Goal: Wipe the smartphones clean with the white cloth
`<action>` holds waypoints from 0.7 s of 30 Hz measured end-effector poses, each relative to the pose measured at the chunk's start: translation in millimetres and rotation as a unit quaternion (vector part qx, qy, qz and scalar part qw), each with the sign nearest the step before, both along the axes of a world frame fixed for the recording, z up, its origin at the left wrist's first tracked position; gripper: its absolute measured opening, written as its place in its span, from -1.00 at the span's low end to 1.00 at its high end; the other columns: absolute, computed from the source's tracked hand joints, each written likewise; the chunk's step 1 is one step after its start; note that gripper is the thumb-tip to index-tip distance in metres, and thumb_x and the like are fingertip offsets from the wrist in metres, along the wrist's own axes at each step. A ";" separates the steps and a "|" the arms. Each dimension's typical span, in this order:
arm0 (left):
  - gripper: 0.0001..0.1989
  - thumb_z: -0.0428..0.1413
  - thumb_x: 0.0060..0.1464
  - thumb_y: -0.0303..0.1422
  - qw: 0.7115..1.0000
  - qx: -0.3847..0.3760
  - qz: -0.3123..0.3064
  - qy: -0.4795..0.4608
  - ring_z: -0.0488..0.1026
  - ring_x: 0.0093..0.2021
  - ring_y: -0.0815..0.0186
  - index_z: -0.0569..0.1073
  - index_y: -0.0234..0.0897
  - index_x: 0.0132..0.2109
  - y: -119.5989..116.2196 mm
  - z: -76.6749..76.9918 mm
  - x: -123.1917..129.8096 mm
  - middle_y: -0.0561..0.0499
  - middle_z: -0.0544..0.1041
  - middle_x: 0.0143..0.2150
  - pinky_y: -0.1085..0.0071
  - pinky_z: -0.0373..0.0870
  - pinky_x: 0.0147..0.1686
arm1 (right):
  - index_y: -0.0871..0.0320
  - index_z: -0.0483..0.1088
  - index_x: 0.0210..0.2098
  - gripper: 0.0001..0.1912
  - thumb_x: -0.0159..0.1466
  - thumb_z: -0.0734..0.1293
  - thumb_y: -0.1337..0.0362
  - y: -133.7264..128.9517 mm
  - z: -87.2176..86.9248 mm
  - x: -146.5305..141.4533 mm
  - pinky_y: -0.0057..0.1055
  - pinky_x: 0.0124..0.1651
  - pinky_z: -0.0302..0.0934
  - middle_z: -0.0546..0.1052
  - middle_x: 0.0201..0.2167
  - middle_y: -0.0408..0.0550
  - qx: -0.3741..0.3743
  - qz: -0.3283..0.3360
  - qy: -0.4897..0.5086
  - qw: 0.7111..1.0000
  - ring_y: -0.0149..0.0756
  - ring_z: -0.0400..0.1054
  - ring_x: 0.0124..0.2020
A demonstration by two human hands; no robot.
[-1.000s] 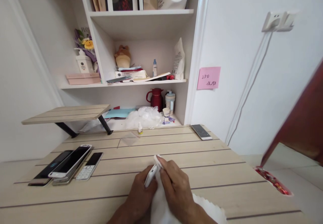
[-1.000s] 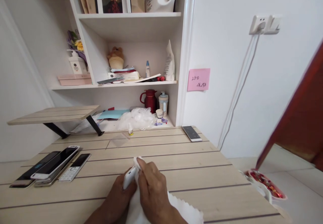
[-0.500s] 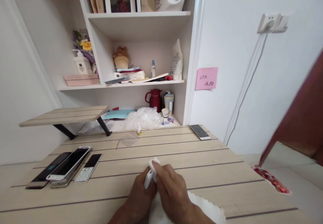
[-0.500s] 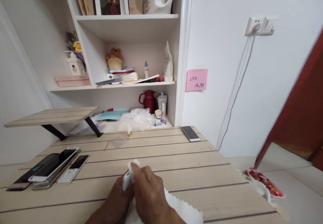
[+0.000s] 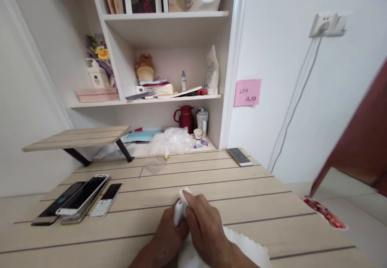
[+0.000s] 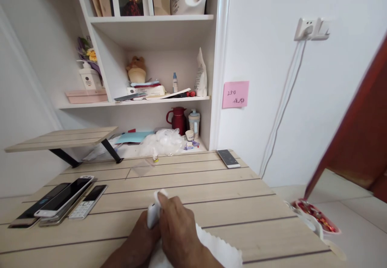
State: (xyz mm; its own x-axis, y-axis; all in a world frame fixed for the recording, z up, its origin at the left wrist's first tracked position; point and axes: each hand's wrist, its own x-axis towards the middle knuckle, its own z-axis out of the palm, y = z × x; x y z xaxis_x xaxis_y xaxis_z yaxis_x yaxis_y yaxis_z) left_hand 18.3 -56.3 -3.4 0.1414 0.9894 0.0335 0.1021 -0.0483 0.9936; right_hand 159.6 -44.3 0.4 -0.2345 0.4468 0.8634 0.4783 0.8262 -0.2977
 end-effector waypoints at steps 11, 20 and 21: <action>-0.78 0.16 0.07 -0.23 0.999 0.018 -0.001 0.039 0.34 -0.37 0.31 0.44 -0.34 -0.35 0.1 -5.4 -1.2 -0.01 0.49 -0.40 0.46 0.31 -0.40 | 0.14 0.19 0.24 -0.55 0.38 0.10 0.42 -4.7 6.7 2.0 -0.34 -0.33 0.35 0.46 -0.30 0.01 -0.022 0.050 0.000 0.998 -0.24 0.40 -0.35; -0.83 0.17 0.04 -0.27 0.999 0.043 -0.017 0.030 0.36 -0.31 0.25 0.43 -0.31 -0.35 -1.2 0.7 -1.6 -0.03 0.49 -0.38 0.41 0.35 -0.34 | 0.09 0.17 0.28 -0.50 0.36 0.16 0.41 -10.3 11.2 3.8 -0.41 -0.45 0.28 0.43 -0.34 -0.02 0.004 0.095 -0.058 0.994 -0.30 0.33 -0.45; -0.83 0.16 0.05 -0.27 0.999 0.034 -0.010 0.033 0.36 -0.32 0.26 0.44 -0.31 -0.34 -1.4 1.3 -1.4 -0.03 0.49 -0.38 0.41 0.35 -0.34 | 0.08 0.18 0.27 -0.51 0.36 0.16 0.42 -9.8 11.8 3.8 -0.39 -0.42 0.29 0.43 -0.33 -0.02 -0.002 0.093 -0.046 0.995 -0.29 0.35 -0.43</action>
